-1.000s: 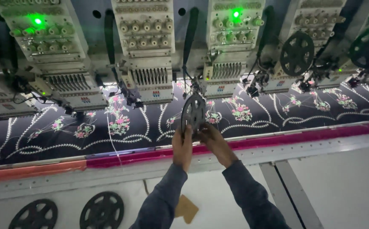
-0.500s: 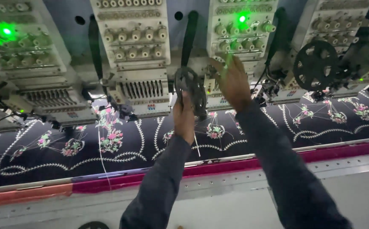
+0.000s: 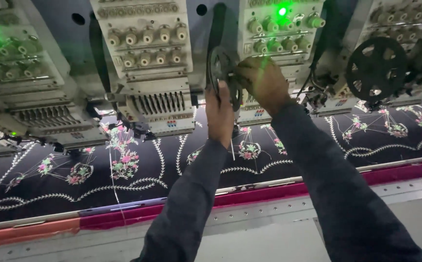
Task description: The person threads a bobbin and then guides the thread through the needle area of an industrial embroidery machine. They repeat this process for multiple machine heads, handling the thread and bobbin by hand to ensure proper setup for the embroidery task.
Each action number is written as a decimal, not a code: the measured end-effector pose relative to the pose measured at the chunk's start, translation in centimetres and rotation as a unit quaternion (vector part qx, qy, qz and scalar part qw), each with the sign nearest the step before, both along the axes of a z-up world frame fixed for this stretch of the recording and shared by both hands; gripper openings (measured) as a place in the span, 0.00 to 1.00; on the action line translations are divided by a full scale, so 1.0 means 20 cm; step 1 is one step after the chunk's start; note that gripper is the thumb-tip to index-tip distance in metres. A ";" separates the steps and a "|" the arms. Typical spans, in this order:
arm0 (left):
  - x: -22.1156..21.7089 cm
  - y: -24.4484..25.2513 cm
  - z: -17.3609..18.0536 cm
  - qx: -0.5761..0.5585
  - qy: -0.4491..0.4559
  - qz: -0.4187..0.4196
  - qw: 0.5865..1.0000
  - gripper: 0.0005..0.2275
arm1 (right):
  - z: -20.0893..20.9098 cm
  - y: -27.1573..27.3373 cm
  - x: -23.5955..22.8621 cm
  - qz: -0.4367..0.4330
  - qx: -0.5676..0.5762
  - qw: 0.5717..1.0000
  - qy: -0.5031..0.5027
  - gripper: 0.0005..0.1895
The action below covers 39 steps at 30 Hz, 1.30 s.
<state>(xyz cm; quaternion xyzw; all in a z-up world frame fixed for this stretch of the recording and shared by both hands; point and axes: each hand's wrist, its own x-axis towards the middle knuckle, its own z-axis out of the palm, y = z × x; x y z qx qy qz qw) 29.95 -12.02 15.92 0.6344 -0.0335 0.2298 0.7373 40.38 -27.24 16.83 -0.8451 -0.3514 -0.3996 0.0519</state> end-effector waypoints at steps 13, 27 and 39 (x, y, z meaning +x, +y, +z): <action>-0.05 -0.09 0.11 -0.023 -0.042 -0.071 0.996 0.32 | -0.30 -0.05 0.22 -0.250 0.007 0.962 0.113 0.12; 0.19 -0.04 0.00 -0.195 -0.053 -0.086 0.976 0.23 | 0.17 0.19 -0.26 0.098 0.272 0.951 0.111 0.19; 0.31 0.01 -0.05 -0.237 -0.091 -0.115 0.961 0.15 | 0.18 0.18 -0.15 -0.065 0.109 0.980 0.153 0.16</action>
